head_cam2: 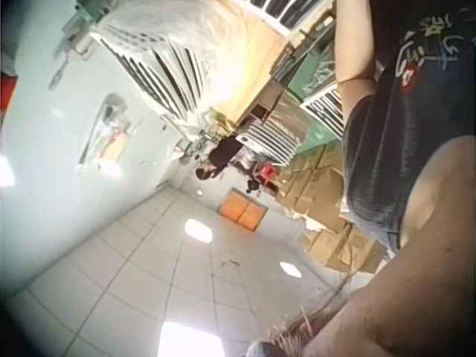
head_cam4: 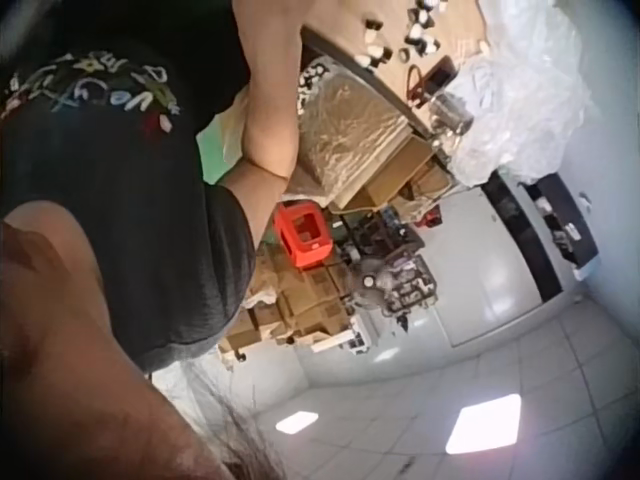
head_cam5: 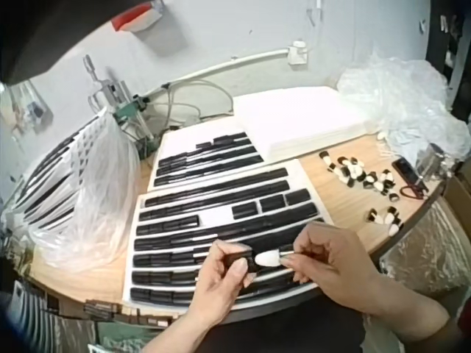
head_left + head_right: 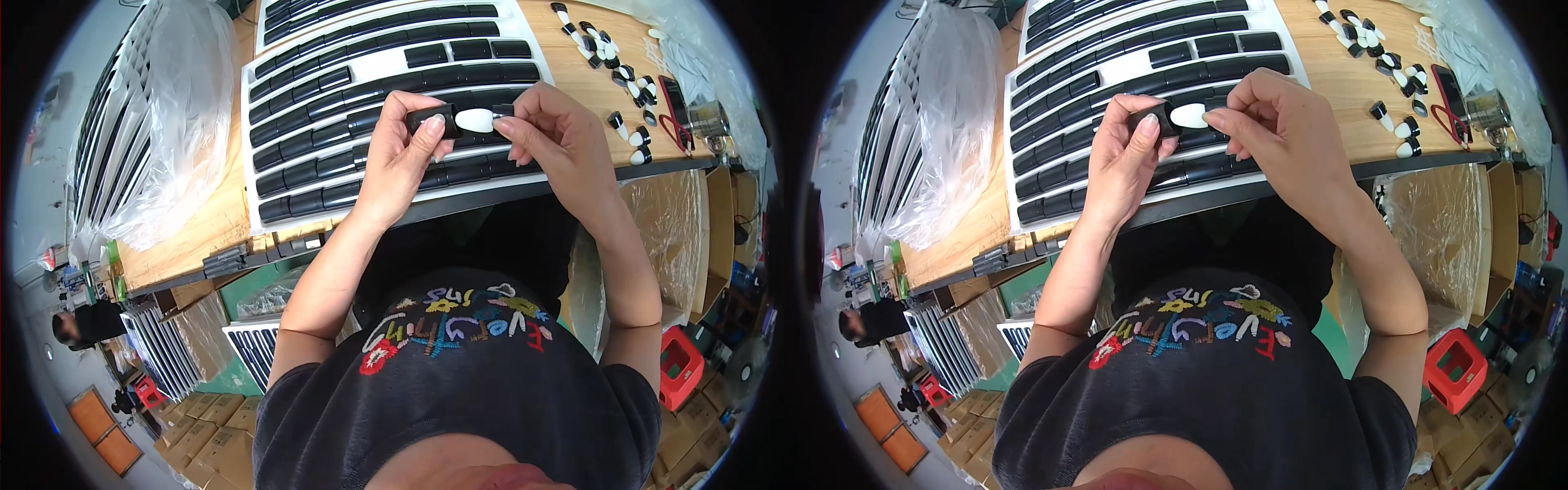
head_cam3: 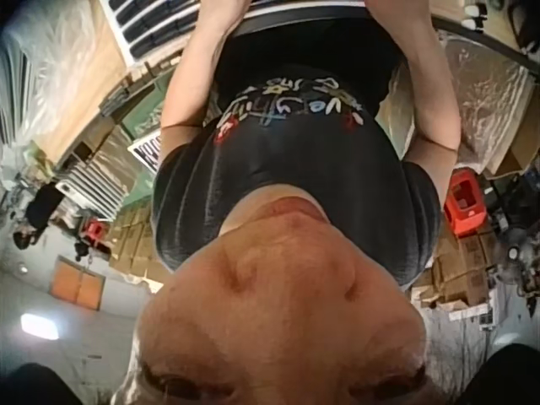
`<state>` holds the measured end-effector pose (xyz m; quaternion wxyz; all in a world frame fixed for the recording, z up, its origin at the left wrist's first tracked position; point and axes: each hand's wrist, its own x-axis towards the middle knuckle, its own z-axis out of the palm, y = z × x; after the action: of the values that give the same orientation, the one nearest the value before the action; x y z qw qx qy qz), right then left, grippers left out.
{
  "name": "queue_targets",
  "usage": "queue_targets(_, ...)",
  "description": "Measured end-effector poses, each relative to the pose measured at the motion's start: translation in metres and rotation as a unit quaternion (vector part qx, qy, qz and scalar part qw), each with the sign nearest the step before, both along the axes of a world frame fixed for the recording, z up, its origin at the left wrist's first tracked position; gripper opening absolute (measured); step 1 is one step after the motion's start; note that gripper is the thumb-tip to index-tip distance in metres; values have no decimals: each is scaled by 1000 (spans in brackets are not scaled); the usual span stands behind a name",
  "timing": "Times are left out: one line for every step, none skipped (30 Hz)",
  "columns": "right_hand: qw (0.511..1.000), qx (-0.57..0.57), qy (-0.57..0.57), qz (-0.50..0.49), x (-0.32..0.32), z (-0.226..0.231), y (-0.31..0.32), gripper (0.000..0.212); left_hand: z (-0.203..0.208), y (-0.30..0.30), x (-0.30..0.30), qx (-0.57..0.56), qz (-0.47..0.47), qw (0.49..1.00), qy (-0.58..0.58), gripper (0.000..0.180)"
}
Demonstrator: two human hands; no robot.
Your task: Assembling small black plastic parts into a white tray on a workbench.
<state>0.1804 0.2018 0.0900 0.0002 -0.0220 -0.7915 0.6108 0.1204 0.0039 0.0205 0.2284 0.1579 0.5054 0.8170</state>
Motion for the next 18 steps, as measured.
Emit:
queue_targets(1000,5,0,-4,0,0,-2,17,0,-2,1,5,-10,1000,4,21)
queue_targets(1000,10,1,-8,0,0,-4,17,0,-4,1,9,-20,1000,8,21)
queue_targets(1000,10,-1,-7,0,1,-5,17,1,-4,2,9,-19,1000,6,21)
queue_targets(1000,-15,-18,15,0,1,-6,16,2,-4,3,-10,-15,1000,22,21)
queue_targets(998,-40,-36,37,1,1,-7,16,4,-4,3,-29,-12,999,38,21)
queue_targets(998,-41,-37,38,0,0,-8,16,9,-3,5,-58,-17,997,58,21)
queue_targets(997,-38,-42,50,0,-1,-9,16,12,-3,6,-58,-17,997,56,21)
queue_targets(996,-36,-47,61,0,-1,-10,15,14,-3,7,-64,-16,995,74,21)
queue_targets(996,-36,-49,62,-1,-1,-10,15,16,-3,7,-71,-16,993,92,20)
queue_targets(995,-35,-53,76,-1,2,-10,15,16,-5,6,-78,-20,992,98,20)
queue_targets(994,-34,-56,91,-2,3,-10,15,19,-6,7,-78,-19,992,97,20)
queue_targets(994,-35,-58,92,-2,3,-10,15,24,-7,9,-89,-31,991,92,21)
queue_targets(993,-44,-50,98,-1,2,-10,15,26,-9,10,-100,-43,990,87,21)
queue_targets(992,-54,-42,105,0,3,-10,15,27,-9,10,-101,-42,990,86,21)
queue_targets(992,-54,-42,107,0,4,-11,15,27,-11,10,-101,-55,990,77,21)
queue_targets(992,-52,-42,109,0,5,-12,15,28,-12,10,-102,-68,990,68,20)
queue_targets(992,-49,-42,110,0,6,-13,15,28,-12,10,-103,-67,990,67,20)
queue_targets(992,-49,-42,110,2,6,-14,15,29,-12,11,-83,-67,993,48,19)
